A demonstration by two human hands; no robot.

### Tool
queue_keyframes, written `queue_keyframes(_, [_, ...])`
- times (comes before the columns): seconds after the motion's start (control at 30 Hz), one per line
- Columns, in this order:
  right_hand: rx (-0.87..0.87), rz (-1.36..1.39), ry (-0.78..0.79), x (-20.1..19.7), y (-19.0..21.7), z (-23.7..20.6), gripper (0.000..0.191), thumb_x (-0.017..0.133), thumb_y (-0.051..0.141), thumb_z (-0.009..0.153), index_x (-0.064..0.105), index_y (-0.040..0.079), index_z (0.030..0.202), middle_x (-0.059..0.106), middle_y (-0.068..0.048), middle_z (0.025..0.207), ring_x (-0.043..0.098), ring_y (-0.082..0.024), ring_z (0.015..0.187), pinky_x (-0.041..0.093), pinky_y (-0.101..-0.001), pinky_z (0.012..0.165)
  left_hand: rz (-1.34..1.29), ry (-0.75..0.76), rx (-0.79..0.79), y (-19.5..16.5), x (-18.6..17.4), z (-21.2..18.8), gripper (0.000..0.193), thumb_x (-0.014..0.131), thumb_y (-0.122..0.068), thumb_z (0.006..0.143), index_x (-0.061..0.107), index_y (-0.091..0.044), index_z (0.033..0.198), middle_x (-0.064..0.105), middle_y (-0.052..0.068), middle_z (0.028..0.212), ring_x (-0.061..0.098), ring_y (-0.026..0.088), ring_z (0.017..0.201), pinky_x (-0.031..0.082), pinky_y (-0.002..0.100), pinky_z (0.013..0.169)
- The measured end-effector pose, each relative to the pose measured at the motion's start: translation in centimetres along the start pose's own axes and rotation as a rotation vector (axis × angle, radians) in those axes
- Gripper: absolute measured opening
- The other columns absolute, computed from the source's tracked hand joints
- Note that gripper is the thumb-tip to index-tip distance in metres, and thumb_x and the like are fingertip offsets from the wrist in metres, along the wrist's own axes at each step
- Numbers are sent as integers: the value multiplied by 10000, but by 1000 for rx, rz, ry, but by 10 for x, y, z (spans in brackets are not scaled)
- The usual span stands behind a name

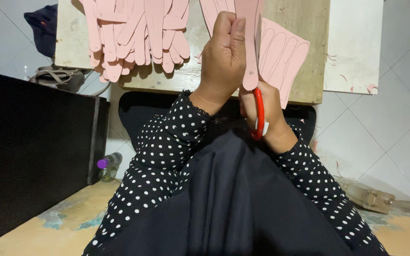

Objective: The person sits on the floor and cuts pink shoe insole/upper components with red-handled scissors, following drawn outlines on the material. They cut one component at a time, trim along the curved edges, and place finished cut pieces onto a growing pile of cut components on the wooden board.

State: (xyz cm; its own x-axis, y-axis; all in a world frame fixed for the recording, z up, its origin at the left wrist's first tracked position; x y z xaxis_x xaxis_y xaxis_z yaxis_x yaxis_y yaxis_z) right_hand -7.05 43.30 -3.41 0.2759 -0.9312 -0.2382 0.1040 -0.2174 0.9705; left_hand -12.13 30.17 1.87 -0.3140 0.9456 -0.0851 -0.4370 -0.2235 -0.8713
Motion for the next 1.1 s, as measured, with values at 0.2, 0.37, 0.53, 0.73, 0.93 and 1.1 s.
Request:
queue_keyframes(0.2, [129,-20,-40,-1,-12,3,213,528,152,991,591,-2,858,573,-18,651,550,-96,527,460,-251,496,-41,0,-22,10,-4,4,247,442,-283,1150,514,-68,1053,588,83,753,618,170,655,498,312,622])
queue_keyframes(0.37, [125,-124,50,3,-20,6,173,617,135,969,664,-23,916,594,-25,650,547,-89,563,459,-252,530,-78,-13,-45,20,-20,14,287,448,-306,1149,511,-48,1042,537,77,729,512,158,648,470,300,616])
queue_keyframes(0.53, [152,76,52,7,-32,11,130,638,99,930,666,-15,986,640,-25,800,597,-99,651,498,-242,596,-66,-4,-68,18,-15,8,313,435,-319,1147,475,-44,1003,510,64,716,494,131,620,453,298,600])
queue_keyframes(0.73, [182,544,257,22,-14,6,236,575,217,1003,599,-17,1029,610,-62,856,607,-172,761,506,-300,702,-172,-16,-17,13,-12,3,333,438,-307,1189,459,-44,987,514,131,728,493,218,654,472,320,632])
queue_keyframes(0.93, [407,432,296,26,-18,1,319,524,242,973,646,-45,1045,657,-92,796,635,-175,687,535,-310,660,251,60,76,17,-14,12,268,444,-317,1132,492,-53,1130,585,124,709,605,290,637,440,364,568])
queue_keyframes(1.1, [207,279,242,18,-5,7,254,545,187,996,598,-42,1092,645,-89,817,628,-168,689,523,-291,636,98,120,-29,30,-5,8,297,465,-329,1149,486,-49,1051,570,150,756,570,284,634,470,364,596])
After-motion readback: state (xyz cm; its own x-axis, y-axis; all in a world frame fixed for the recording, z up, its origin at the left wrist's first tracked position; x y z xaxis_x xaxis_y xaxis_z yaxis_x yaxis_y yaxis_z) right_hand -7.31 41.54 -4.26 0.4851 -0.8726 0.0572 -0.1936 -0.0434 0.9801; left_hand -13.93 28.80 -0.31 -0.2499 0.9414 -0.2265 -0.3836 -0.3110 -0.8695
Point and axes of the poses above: each hand's wrist, its own z-axis towards the middle knuckle, its own x-axis out of the palm, y = z × x, the point moved 9 cm from there along z, towards the middle knuckle
